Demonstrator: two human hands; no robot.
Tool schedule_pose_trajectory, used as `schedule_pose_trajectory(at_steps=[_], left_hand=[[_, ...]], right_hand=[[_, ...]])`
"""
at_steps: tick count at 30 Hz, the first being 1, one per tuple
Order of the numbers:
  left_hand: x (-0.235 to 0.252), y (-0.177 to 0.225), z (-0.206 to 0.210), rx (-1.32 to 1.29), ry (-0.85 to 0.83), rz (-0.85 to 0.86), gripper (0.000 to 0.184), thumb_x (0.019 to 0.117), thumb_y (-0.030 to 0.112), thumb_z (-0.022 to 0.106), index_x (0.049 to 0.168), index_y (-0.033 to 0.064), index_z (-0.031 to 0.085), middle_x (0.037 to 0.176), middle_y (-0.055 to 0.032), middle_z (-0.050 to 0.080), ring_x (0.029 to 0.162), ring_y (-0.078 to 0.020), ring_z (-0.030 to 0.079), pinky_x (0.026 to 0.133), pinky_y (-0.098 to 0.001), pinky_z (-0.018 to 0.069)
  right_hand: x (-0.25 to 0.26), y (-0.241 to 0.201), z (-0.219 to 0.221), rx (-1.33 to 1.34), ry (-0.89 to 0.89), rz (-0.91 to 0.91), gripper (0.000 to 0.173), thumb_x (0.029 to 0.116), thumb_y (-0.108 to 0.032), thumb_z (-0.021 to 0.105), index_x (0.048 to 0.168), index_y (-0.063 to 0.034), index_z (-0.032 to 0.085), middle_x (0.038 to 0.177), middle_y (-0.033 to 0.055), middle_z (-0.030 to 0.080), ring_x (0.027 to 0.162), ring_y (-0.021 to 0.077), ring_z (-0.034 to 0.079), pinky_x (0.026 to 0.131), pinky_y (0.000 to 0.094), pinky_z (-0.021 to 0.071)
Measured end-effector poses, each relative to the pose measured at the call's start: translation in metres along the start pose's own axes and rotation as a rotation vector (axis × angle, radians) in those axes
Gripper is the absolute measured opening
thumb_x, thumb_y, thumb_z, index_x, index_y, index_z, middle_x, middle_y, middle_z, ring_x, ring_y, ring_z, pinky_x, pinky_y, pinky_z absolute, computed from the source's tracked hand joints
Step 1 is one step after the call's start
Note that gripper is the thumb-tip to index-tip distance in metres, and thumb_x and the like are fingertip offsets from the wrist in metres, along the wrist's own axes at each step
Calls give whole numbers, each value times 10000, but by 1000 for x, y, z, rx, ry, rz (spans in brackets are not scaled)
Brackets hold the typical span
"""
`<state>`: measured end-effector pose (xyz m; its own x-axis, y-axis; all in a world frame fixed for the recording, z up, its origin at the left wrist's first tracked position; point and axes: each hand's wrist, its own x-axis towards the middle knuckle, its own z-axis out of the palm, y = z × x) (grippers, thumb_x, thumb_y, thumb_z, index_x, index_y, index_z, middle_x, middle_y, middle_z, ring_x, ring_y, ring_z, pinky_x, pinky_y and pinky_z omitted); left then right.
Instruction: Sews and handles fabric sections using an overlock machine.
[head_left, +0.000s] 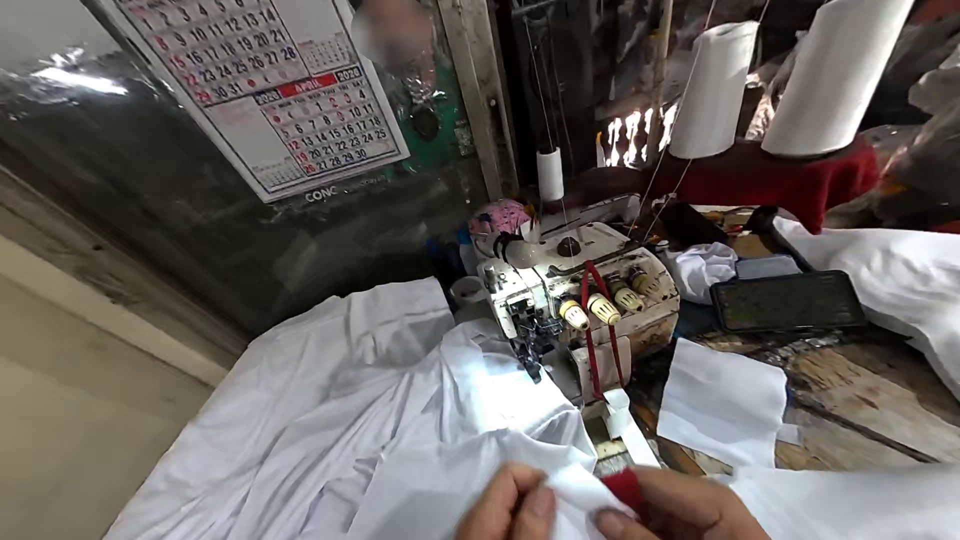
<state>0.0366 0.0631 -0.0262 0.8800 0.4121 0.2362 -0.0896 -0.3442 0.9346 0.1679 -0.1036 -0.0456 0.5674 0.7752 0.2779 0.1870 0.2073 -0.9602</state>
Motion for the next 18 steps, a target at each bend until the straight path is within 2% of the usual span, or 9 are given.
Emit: schedule_pose_trajectory(at_steps=[2,3,5,7,11,13,18], left_hand=[[41,23,-21,253,61,125,165,1050,147,556,1038,39,681,804,5,672,683,-63,635,598,-246,552],[65,19,-27,403,103,186,178,1033,241,598,999,106,710,778,50,674,661,-39,629,575,-241,544],[105,-6,-38,674,92,166,239,995,443,610,954,236,722,804,123,699,729,-16,667,651,-288,586],[115,-27,-43,808,-21,44,307,966,517,600,936,234,715,791,94,684,733,-60,662,665,-356,576],[102,-21,-51,799,-122,-11,289,971,494,598,915,230,698,736,107,646,651,-32,613,585,-274,530],[110,-13,-50,747,-173,-21,256,975,464,600,912,238,701,754,118,653,677,-25,621,611,-266,540],[146,-10,-57,711,-311,-273,285,948,463,645,870,193,691,705,49,620,619,-98,582,587,-333,497]], right_hand=[[30,-15,2,11,69,19,188,1012,-127,651,1156,-9,678,944,70,753,734,196,744,629,377,663],[46,-14,4,-7,124,57,205,1010,-159,657,1179,-44,674,961,39,759,728,188,749,604,361,666],[70,5,7,34,210,158,243,971,-166,691,1196,-79,665,963,32,768,710,207,753,577,361,664],[71,26,9,118,225,189,361,936,-112,734,1269,-60,605,905,70,761,652,248,743,540,399,663],[57,26,12,153,202,241,494,932,-90,747,1366,-70,512,907,50,766,641,247,741,533,403,664],[61,27,11,169,238,203,505,924,-78,749,1369,-72,508,905,65,764,640,255,742,527,400,663],[87,23,6,165,269,190,533,907,-98,764,1378,-116,513,886,88,766,619,274,741,517,387,662]])
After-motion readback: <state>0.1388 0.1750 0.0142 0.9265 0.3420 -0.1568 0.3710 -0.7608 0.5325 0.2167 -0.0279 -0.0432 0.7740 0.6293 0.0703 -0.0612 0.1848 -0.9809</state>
